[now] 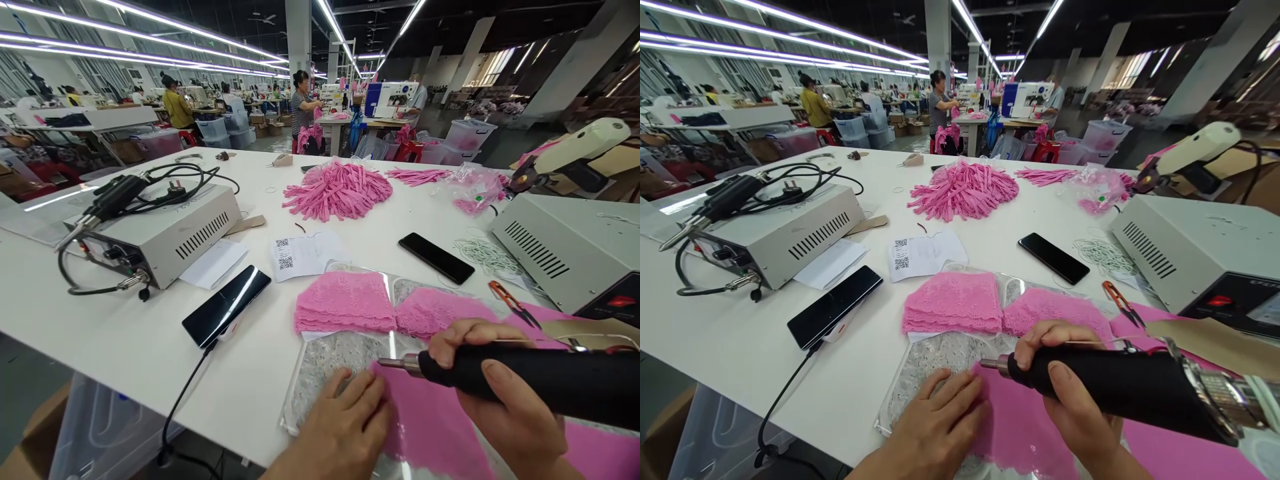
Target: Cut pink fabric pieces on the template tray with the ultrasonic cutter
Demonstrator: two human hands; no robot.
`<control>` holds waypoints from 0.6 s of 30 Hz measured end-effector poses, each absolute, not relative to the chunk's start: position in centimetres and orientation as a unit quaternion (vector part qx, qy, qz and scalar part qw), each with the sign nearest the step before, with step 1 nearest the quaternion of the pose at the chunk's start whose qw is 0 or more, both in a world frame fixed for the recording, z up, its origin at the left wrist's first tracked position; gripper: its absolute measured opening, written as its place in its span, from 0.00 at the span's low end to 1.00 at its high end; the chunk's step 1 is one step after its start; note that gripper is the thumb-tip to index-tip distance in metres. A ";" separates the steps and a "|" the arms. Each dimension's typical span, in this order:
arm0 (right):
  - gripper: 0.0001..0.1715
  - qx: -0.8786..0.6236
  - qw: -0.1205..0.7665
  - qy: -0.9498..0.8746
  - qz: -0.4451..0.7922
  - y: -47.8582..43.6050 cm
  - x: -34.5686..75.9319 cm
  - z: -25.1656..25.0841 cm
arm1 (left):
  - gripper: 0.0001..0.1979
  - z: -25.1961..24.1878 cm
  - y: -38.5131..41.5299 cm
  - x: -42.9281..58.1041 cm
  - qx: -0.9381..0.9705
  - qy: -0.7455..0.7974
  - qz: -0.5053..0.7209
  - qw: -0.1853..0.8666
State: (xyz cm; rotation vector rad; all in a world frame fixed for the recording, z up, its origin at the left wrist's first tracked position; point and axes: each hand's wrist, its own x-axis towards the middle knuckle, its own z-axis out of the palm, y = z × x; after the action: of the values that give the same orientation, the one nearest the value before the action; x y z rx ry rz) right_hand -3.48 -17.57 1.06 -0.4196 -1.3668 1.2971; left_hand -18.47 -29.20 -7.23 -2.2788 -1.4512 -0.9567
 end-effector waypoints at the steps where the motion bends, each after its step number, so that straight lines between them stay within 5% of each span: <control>1: 0.03 -0.179 0.569 -0.582 0.552 -17.5 -3.5 1.0 | 0.10 -7.3 -29.2 -18.5 -0.788 -0.498 -0.332 0.142; 18: 0.04 -0.168 0.572 -0.582 0.554 -17.6 -3.7 1.0 | 0.10 -7.8 -29.4 -18.7 -0.806 -0.494 -0.299 0.133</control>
State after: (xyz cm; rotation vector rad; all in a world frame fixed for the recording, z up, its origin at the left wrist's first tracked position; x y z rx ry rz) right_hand -3.65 -17.60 1.00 -0.3932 -1.3643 1.2982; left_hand -18.72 -29.39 -7.75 -2.3374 -1.4330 -0.8675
